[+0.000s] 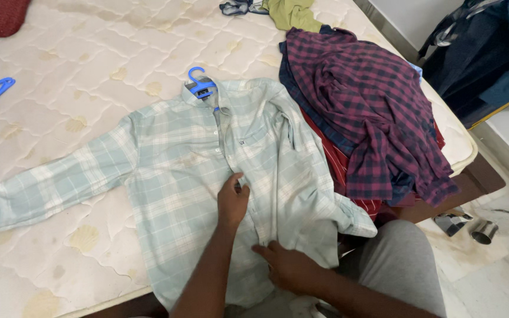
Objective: The person lays a light blue plaid shirt on a mattress, buttons it, and places a blue hanger inside the collar. They smooth the shirt and sleeves, then continue buttoning the front placket while the shirt rests on the mattress.
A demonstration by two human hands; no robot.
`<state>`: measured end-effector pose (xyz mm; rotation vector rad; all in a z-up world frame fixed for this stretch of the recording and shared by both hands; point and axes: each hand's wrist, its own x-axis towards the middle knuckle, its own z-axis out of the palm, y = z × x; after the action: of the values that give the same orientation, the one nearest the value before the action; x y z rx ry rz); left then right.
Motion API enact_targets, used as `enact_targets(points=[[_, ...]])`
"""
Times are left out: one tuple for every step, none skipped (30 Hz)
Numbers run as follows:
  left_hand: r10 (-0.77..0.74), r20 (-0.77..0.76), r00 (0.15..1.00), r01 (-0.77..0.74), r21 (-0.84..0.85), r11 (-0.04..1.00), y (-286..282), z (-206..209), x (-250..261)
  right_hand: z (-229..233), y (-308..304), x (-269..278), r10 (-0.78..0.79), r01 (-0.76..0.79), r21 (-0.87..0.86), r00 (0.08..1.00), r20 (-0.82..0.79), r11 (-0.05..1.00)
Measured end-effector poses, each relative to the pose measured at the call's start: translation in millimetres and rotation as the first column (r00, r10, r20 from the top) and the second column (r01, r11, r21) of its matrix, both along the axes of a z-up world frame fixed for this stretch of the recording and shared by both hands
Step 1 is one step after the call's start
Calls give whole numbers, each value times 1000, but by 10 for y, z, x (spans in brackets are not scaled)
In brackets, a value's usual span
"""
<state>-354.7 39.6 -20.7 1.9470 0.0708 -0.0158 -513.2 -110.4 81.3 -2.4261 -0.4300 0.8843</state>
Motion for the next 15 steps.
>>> enact_targets(points=[[-20, 34, 999, 18, 47, 999, -8, 15, -32, -2, -12, 1, 22, -19, 34, 997, -75, 999], [-41, 66, 997, 34, 95, 995, -14, 39, -46, -6, -33, 2, 45, -36, 68, 988, -149, 997], [-33, 41, 999, 28, 107, 994, -26, 70, -48, -18, -64, 5, 69, -47, 101, 973, -222, 994], [-24, 15, 1000, 22, 119, 993, -33, 104, -58, -42, -93, 2, 96, -68, 130, 970, -223, 989], [-18, -12, 1000, 19, 130, 991, -47, 138, -79, -78, -128, -23, 121, -86, 159, 967, -224, 983], [-20, -23, 1000, 23, 148, 989, -52, 172, -97, -123, -171, -56, 146, -104, 188, 963, -225, 977], [-24, -36, 999, 29, 165, 986, -55, 201, -114, -178, -203, -86, 165, -120, 254, 972, -165, 960], [-28, -49, 998, 36, 182, 983, -65, 224, -127, -236, -221, -104, 180, -139, 318, 978, -103, 938], [-46, -43, 998, 54, 201, 978, -69, 245, -134, -287, -238, -104, 191, -164, 380, 981, -35, 910], [-65, -38, 997, 72, 220, 973, -68, 252, -157, -329, -261, -99, 129, -53, 363, 974, -187, 930], [-82, -33, 996, 88, 239, 967, -61, 243, -175, -373, -278, -82, 63, 54, 330, 940, -334, 943], [-83, 9, 997, 78, 247, 966, -61, 226, -171, -419, -296, -73, -4, 155, 281, 881, -472, 947], [-83, 48, 995, 68, 255, 965, -64, 200, -174, -478, -299, 5, -111, 171, 297, 972, -209, 940], [-84, 86, 993, 59, 262, 963, -59, 173, -178, -522, -325, 62, -216, 184, 314, 974, 71, 931], [-84, 56, 995, 67, 258, 964, -59, 145, -181, -520, -449, 89, -390, 330, 331, 911, 135, 884]])
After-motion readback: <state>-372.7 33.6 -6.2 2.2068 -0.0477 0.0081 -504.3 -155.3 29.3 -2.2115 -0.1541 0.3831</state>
